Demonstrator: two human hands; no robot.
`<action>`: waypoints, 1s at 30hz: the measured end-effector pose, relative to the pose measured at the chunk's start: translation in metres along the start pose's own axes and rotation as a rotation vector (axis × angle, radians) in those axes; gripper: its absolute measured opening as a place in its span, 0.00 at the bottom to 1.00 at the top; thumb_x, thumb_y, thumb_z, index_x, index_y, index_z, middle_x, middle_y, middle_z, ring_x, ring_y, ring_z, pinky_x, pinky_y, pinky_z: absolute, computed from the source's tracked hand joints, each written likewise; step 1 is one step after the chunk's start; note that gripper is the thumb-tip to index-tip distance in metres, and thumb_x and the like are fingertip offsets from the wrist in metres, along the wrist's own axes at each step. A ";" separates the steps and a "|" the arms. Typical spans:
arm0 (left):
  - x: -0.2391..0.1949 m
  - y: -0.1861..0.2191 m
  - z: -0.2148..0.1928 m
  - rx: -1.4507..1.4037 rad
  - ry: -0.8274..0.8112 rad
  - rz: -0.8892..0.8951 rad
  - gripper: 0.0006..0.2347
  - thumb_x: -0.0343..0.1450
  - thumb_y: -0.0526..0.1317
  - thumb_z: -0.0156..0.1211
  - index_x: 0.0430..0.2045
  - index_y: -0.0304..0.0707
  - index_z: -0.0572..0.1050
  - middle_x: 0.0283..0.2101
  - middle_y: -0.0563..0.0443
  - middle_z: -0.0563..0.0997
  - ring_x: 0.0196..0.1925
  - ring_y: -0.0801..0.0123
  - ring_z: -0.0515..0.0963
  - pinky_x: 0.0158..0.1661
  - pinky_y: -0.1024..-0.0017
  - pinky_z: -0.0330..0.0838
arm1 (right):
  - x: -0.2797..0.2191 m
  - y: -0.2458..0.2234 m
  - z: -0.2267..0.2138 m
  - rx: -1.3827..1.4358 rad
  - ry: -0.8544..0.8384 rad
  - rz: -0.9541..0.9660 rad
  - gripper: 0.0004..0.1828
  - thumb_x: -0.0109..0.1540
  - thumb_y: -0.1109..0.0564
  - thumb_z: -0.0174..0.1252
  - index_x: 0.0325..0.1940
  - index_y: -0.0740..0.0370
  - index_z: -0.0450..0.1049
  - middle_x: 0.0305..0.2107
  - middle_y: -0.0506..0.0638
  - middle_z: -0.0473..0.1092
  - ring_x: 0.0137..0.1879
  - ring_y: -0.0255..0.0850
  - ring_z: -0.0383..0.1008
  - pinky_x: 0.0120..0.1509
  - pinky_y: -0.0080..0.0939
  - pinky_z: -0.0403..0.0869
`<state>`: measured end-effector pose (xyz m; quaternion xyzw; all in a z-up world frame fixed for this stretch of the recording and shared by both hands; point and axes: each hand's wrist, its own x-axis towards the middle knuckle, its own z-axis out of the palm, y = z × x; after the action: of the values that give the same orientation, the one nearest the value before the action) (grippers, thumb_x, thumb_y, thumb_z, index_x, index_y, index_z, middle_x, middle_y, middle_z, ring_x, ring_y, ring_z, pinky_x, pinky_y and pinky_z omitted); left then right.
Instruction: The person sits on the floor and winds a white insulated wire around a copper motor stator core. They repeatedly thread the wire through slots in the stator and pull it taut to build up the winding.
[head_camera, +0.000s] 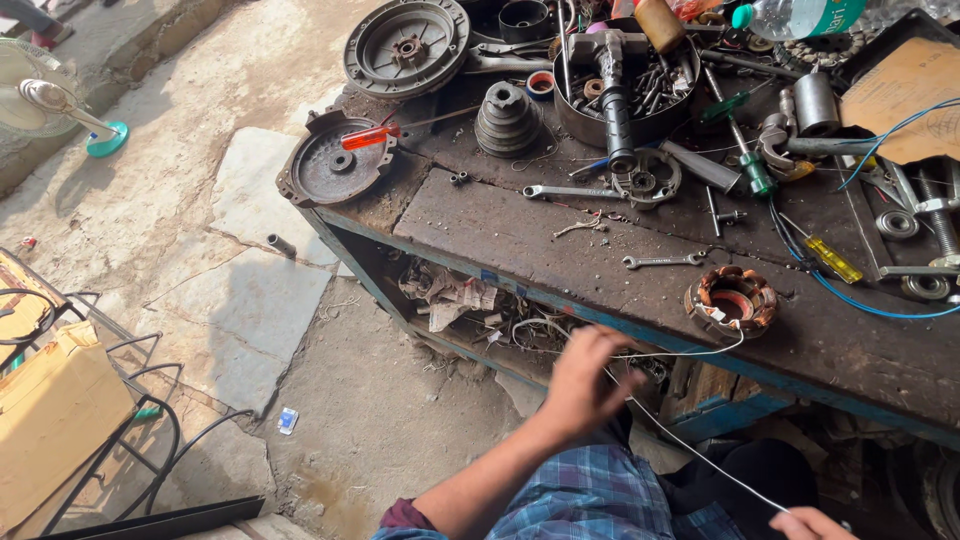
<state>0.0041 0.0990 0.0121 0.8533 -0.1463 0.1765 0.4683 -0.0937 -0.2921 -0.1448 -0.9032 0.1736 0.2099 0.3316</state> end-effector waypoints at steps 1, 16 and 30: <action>-0.014 0.010 0.018 -0.169 -0.205 -0.011 0.20 0.71 0.45 0.69 0.53 0.35 0.74 0.51 0.40 0.78 0.55 0.50 0.79 0.56 0.60 0.73 | 0.001 -0.011 0.011 0.047 -0.033 -0.084 0.04 0.64 0.57 0.67 0.38 0.58 0.85 0.19 0.52 0.74 0.27 0.39 0.74 0.36 0.39 0.75; 0.012 -0.042 0.003 -0.167 -0.162 -0.339 0.18 0.71 0.40 0.70 0.14 0.31 0.67 0.15 0.59 0.58 0.20 0.80 0.57 0.20 0.73 0.53 | -0.071 -0.031 -0.094 0.460 -0.264 0.026 0.08 0.62 0.56 0.61 0.39 0.64 0.79 0.16 0.43 0.62 0.23 0.32 0.57 0.26 0.35 0.58; 0.043 0.041 -0.006 0.293 0.100 0.141 0.19 0.60 0.44 0.73 0.41 0.38 0.77 0.54 0.42 0.74 0.55 0.46 0.73 0.54 0.54 0.67 | -0.076 -0.134 -0.117 0.267 0.107 -0.500 0.11 0.65 0.58 0.56 0.48 0.64 0.78 0.32 0.44 0.75 0.36 0.32 0.72 0.39 0.34 0.70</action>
<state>0.0249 0.0791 0.0643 0.8902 -0.1550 0.2708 0.3320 -0.0667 -0.2609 0.0446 -0.8762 -0.0111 0.0488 0.4794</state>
